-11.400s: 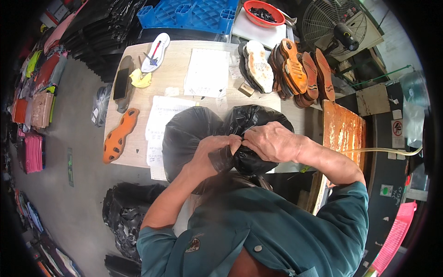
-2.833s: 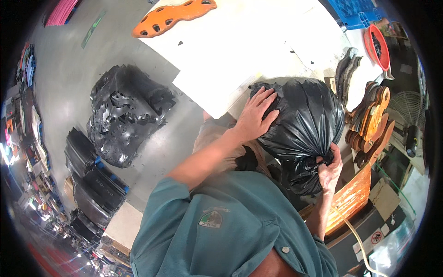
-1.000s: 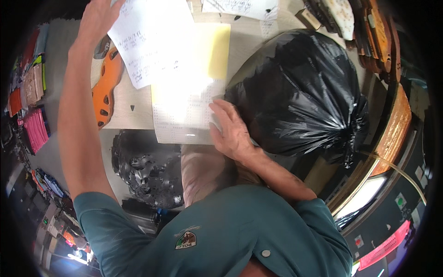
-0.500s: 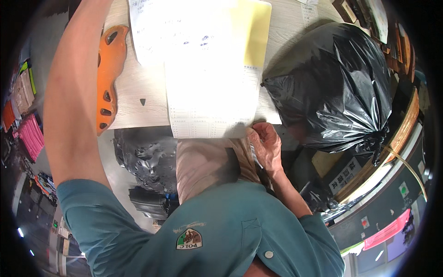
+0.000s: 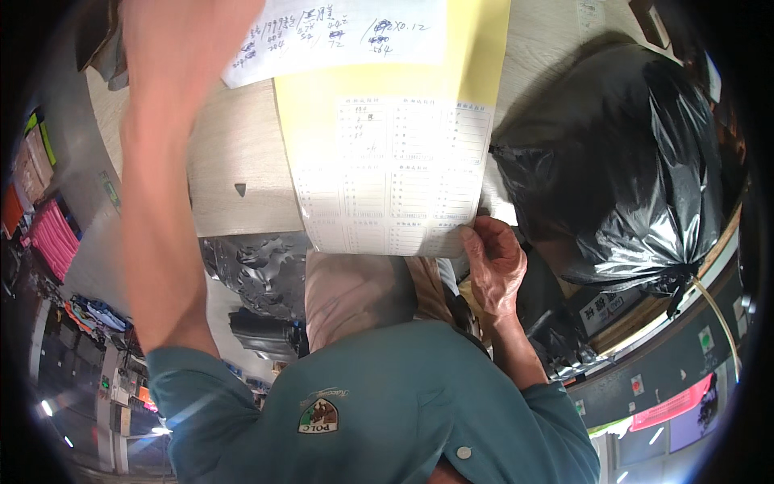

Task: The person removes black rubber soles from a press, trims excess material from the edges using a heated tool, and stacks the finished soles. The person then places the soles into a black plastic bag, ties it shut, and writes on a notepad.

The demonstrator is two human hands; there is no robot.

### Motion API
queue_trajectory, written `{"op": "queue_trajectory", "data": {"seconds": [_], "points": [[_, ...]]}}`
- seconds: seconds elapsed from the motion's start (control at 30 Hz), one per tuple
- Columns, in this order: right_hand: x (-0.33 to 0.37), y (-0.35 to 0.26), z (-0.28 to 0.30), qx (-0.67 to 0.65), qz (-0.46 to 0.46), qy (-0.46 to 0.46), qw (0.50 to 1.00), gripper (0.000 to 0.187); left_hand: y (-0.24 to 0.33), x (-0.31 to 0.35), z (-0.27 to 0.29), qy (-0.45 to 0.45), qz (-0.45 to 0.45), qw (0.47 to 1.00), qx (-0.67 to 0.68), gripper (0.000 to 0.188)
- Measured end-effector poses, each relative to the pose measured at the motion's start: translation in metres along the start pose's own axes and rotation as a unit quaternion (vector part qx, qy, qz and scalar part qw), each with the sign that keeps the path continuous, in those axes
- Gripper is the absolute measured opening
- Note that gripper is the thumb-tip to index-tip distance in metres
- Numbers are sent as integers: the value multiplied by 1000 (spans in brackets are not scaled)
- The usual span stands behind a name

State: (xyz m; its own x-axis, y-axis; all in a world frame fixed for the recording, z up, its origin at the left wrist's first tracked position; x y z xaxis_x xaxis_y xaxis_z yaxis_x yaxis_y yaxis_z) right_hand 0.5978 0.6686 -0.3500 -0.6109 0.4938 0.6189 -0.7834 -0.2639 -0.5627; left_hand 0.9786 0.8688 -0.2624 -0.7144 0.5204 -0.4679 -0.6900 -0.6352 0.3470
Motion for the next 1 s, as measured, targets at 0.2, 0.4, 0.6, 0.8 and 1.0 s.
{"op": "queue_trajectory", "data": {"seconds": [0.2, 0.4, 0.6, 0.8, 1.0], "points": [[-10, -15, 4, 84, 24, -29, 996, 26, 23, 111, 42, -77, 183, 967, 157, 30], [-14, -28, 4, 134, 36, -60, 989, 25, 35, 178, 39, -129, 299, 927, 188, 29], [-12, -33, 8, 193, 47, -47, 979, 23, 49, 183, 23, -127, 289, 909, 272, 29], [-6, -59, 18, 227, 78, -37, 970, 21, 7, 142, 70, -20, 254, 955, 151, 26], [-3, -80, -1, 129, 115, -117, 978, 18, -71, 108, 114, 91, 316, 944, 26, 26]]}}
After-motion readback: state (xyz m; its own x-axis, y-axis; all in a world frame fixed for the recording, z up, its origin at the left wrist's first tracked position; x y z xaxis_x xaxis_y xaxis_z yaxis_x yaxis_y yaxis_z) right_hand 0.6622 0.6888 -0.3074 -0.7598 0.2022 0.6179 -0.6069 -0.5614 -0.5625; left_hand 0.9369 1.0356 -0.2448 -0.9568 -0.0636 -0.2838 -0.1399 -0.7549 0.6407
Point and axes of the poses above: each hand's wrist, its own x-axis away from the middle knuckle, its own z-axis out of the back of the hand, y = z × x, the point moved 9 cm from there along -x, towards the middle knuckle, and after that the axes turned 11 degrees about x, right-handed, at the moved point
